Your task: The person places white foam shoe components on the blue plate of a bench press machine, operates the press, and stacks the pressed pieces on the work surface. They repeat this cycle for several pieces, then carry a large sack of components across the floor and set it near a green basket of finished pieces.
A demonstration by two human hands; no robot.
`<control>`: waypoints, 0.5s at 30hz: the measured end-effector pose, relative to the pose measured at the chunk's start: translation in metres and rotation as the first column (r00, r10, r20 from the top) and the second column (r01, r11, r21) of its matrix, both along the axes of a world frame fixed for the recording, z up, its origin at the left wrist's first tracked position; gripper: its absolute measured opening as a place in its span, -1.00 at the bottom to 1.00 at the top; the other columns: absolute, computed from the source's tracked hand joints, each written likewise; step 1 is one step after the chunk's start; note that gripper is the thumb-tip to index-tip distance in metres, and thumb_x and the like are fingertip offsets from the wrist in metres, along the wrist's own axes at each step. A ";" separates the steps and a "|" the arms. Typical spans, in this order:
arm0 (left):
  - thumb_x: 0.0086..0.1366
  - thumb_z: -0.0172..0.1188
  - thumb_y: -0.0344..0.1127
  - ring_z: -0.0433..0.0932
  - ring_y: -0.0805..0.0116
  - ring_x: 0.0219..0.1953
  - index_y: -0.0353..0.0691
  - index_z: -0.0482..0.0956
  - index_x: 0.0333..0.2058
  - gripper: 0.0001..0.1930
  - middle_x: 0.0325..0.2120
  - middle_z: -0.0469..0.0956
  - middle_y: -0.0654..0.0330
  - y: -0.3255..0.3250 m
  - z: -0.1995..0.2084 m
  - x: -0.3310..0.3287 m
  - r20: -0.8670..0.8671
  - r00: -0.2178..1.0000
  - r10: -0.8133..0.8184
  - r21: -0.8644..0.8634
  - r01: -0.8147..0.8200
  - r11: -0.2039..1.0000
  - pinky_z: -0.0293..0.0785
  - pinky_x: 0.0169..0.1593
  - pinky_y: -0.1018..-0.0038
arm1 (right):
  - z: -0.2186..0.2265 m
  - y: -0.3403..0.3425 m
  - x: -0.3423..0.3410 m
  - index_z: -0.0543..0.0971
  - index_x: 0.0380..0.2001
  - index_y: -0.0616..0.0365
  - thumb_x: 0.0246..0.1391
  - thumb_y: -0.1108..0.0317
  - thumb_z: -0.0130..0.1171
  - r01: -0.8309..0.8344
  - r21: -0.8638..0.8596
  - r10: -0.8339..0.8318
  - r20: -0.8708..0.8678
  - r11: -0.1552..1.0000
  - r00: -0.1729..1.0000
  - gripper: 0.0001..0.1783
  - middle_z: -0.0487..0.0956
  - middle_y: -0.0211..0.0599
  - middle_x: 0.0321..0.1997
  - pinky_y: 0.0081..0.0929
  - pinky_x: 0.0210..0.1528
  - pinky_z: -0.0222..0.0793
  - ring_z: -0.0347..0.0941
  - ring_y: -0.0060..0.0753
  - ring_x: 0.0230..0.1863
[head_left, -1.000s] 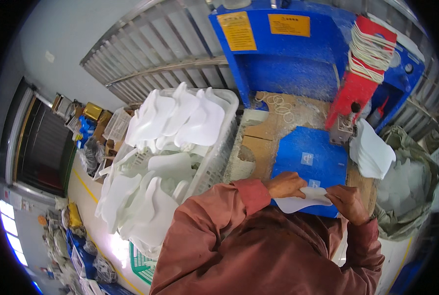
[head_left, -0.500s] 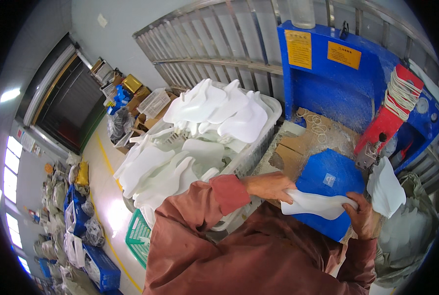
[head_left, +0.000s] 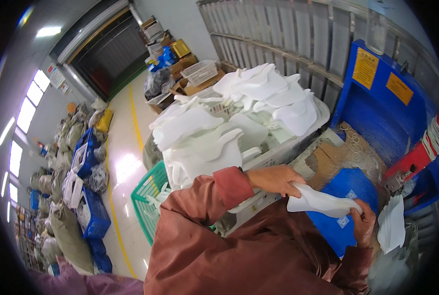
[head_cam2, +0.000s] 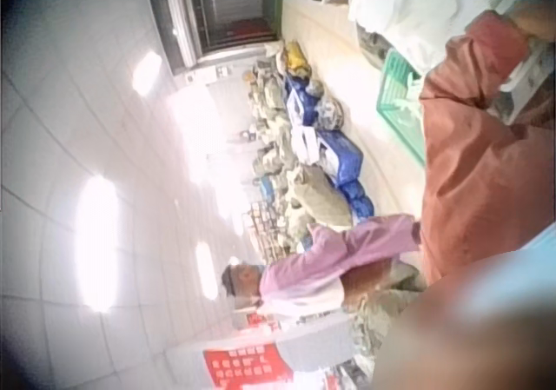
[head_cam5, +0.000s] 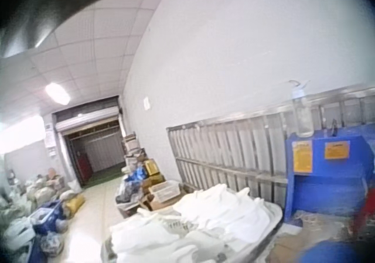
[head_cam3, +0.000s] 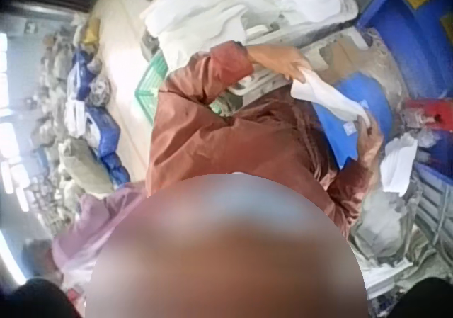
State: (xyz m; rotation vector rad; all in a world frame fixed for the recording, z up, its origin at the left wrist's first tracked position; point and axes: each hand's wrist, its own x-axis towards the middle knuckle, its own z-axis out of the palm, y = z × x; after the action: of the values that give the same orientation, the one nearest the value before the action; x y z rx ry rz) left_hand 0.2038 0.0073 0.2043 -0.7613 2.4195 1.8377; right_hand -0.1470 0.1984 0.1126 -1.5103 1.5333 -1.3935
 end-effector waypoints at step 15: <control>0.45 0.30 -0.13 0.61 0.02 -0.28 -0.21 0.66 0.11 -0.63 -0.22 0.70 -0.06 0.052 -0.016 0.069 -0.256 0.962 0.097 -0.456 -0.208 0.865 0.57 -0.08 0.26 | 0.012 -0.003 0.033 0.60 0.15 0.25 0.24 0.62 0.20 -0.199 0.092 0.187 0.126 0.976 0.974 -0.60 0.66 -0.17 0.06 -0.44 -0.07 0.56 0.59 -0.41 -0.04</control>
State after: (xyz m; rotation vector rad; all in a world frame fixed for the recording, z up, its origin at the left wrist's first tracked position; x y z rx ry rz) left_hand 0.2730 0.0595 0.1886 -0.8235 3.1108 1.4335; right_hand -0.1140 0.1951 0.1243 -1.4465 1.3289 -1.2471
